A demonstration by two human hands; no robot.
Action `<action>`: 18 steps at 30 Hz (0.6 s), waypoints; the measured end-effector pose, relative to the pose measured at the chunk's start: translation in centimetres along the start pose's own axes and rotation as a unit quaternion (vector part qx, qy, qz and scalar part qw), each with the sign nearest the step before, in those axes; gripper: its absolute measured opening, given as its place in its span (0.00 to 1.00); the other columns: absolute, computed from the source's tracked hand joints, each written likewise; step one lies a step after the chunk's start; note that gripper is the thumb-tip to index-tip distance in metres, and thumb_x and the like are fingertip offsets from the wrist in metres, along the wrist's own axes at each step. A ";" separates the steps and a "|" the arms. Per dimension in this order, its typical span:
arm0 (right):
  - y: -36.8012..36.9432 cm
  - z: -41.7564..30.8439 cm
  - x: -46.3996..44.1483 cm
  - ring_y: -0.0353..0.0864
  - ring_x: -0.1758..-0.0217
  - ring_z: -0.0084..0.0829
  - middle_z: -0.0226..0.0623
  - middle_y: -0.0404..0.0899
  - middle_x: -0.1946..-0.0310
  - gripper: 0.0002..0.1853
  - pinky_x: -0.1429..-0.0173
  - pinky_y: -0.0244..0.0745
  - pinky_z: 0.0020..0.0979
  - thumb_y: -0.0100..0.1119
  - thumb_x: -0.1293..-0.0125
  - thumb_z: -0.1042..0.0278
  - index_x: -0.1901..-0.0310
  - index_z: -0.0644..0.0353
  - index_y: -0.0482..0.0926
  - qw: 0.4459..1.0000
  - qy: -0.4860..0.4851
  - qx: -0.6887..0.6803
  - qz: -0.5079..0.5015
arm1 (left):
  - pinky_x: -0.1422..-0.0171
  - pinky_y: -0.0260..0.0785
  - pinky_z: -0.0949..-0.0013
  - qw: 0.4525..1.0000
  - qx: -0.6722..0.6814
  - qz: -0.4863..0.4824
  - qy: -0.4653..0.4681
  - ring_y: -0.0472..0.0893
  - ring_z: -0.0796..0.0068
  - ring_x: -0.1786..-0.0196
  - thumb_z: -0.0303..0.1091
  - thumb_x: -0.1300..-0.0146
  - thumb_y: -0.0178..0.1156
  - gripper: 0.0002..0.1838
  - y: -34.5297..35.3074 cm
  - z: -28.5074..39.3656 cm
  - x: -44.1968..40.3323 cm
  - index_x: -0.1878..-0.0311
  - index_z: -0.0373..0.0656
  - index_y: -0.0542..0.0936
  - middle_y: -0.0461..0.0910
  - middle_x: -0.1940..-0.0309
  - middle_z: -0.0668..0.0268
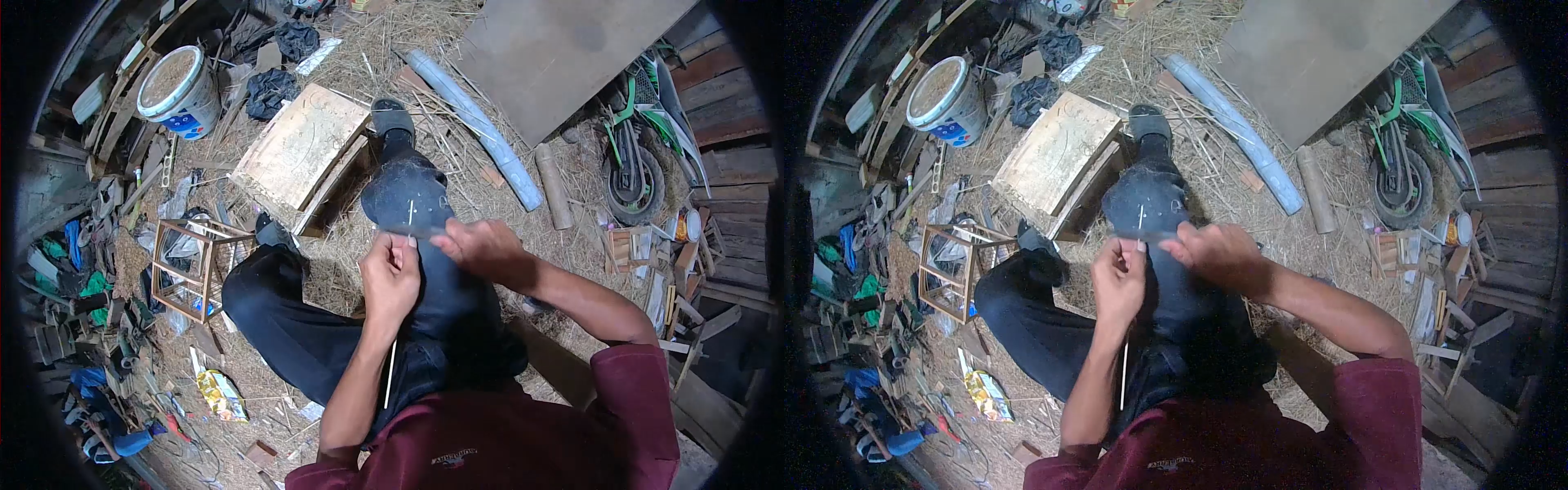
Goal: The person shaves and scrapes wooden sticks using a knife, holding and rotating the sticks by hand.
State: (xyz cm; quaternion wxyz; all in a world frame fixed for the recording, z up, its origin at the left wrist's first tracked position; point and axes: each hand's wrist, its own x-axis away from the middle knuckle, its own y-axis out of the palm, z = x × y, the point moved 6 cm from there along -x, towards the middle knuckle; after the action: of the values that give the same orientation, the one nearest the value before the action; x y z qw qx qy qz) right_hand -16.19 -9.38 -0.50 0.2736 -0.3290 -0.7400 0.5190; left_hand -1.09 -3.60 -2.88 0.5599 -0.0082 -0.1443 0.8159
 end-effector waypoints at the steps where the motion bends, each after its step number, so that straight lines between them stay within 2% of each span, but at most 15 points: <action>1: -0.1 0.2 -0.1 0.81 0.77 0.50 0.47 0.76 0.84 0.23 0.75 0.75 0.46 0.47 0.27 0.47 0.71 0.59 0.73 1.000 0.008 0.012 0.012 | 0.76 0.58 0.77 1.000 0.013 -0.020 -0.008 0.66 0.87 0.80 0.27 0.36 0.59 0.07 0.0 -0.2 0.8 0.70 0.36 0.77 0.71 0.83 0.72; 3: -0.5 1.0 -0.9 0.81 0.75 0.53 0.49 0.77 0.83 0.23 0.72 0.75 0.48 0.47 0.27 0.47 0.70 0.60 0.74 0.998 0.061 -0.031 0.001 | 0.75 0.54 0.81 0.996 0.062 -0.056 -0.011 0.63 0.92 0.78 0.26 0.36 0.60 0.07 0.2 -0.3 3.1 0.70 0.38 0.77 0.68 0.82 0.78; 4: -0.6 1.2 -1.3 0.80 0.74 0.55 0.50 0.77 0.82 0.23 0.70 0.75 0.49 0.47 0.27 0.47 0.69 0.61 0.74 0.995 0.085 -0.054 -0.005 | 0.76 0.53 0.81 0.992 0.077 -0.075 -0.060 0.61 0.93 0.77 0.26 0.34 0.59 0.06 -0.1 -0.1 4.2 0.69 0.39 0.77 0.68 0.80 0.79; 6: 0.0 1.9 -1.3 0.78 0.72 0.58 0.52 0.77 0.79 0.23 0.65 0.75 0.48 0.47 0.27 0.48 0.67 0.62 0.75 0.986 0.106 -0.125 -0.022 | 0.76 0.52 0.82 0.988 0.133 -0.039 -0.060 0.61 0.94 0.77 0.27 0.32 0.58 0.07 -1.8 0.2 3.9 0.68 0.39 0.77 0.70 0.79 0.79; 7: 0.1 2.2 -1.5 0.77 0.71 0.59 0.54 0.77 0.78 0.23 0.63 0.75 0.47 0.46 0.26 0.48 0.66 0.63 0.75 0.981 0.113 -0.158 -0.029 | 0.75 0.53 0.83 0.987 0.147 -0.022 -0.064 0.62 0.94 0.78 0.29 0.31 0.58 0.06 -2.7 0.4 3.3 0.66 0.40 0.77 0.71 0.79 0.79; 8: -0.2 2.4 -1.6 0.76 0.71 0.58 0.54 0.77 0.77 0.23 0.62 0.74 0.46 0.46 0.26 0.49 0.65 0.63 0.75 0.971 0.124 -0.206 -0.011 | 0.75 0.57 0.83 0.974 0.190 -0.025 -0.121 0.67 0.92 0.78 0.31 0.30 0.58 0.06 -3.5 0.2 2.6 0.63 0.39 0.77 0.73 0.77 0.76; 10: -0.7 2.2 -1.5 0.74 0.72 0.55 0.55 0.75 0.76 0.22 0.60 0.73 0.42 0.45 0.25 0.50 0.64 0.64 0.75 0.944 0.137 -0.299 0.023 | 0.71 0.66 0.79 0.972 0.225 -0.001 -0.069 0.73 0.85 0.75 0.33 0.30 0.58 0.07 -5.0 1.5 0.4 0.59 0.39 0.78 0.75 0.75 0.71; 11: -1.1 2.0 -1.4 0.75 0.74 0.40 0.47 0.76 0.76 0.18 0.63 0.72 0.36 0.49 0.26 0.54 0.62 0.63 0.75 0.927 0.121 -0.345 0.081 | 0.69 0.68 0.78 0.970 0.242 0.010 -0.029 0.75 0.82 0.74 0.33 0.29 0.57 0.09 -5.8 2.1 -0.7 0.56 0.37 0.78 0.77 0.73 0.69; 12: -1.1 1.1 -1.5 0.75 0.73 0.34 0.42 0.76 0.76 0.16 0.64 0.71 0.33 0.51 0.27 0.56 0.61 0.63 0.75 0.900 0.136 -0.405 0.088 | 0.63 0.73 0.75 0.962 0.271 0.027 -0.034 0.80 0.77 0.70 0.34 0.29 0.56 0.09 -6.8 2.7 -1.6 0.54 0.37 0.77 0.80 0.70 0.65; 14: -1.4 -1.7 -1.3 0.75 0.73 0.24 0.34 0.75 0.76 0.13 0.66 0.70 0.29 0.55 0.29 0.59 0.59 0.63 0.75 0.832 0.164 -0.522 0.092 | 0.57 0.75 0.71 0.945 0.324 0.044 0.002 0.83 0.72 0.64 0.33 0.28 0.56 0.10 -8.3 4.1 -3.6 0.52 0.37 0.75 0.82 0.65 0.59; 16: -1.7 -6.0 -1.1 0.73 0.72 0.17 0.27 0.75 0.73 0.17 0.65 0.68 0.23 0.59 0.31 0.62 0.47 0.64 0.73 0.743 0.209 -0.635 -0.010 | 0.47 0.76 0.64 0.942 0.326 0.047 0.067 0.84 0.62 0.54 0.33 0.28 0.54 0.10 -10.1 6.4 -5.1 0.50 0.36 0.72 0.82 0.55 0.48; 18: -2.2 -9.5 -1.4 0.72 0.76 0.17 0.27 0.73 0.71 0.22 0.67 0.67 0.20 0.54 0.28 0.68 0.37 0.67 0.65 0.773 0.145 -0.616 -0.028 | 0.42 0.74 0.62 0.924 0.362 0.065 0.101 0.83 0.59 0.50 0.33 0.28 0.54 0.10 -11.7 8.0 -6.1 0.51 0.36 0.71 0.80 0.52 0.44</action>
State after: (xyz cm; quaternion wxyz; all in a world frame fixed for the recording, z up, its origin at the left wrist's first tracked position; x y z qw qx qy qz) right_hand -8.70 -5.41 4.45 0.1304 -0.4780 -0.8616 -0.1100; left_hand 10.42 -7.10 6.69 0.4823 0.1031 0.2193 0.8418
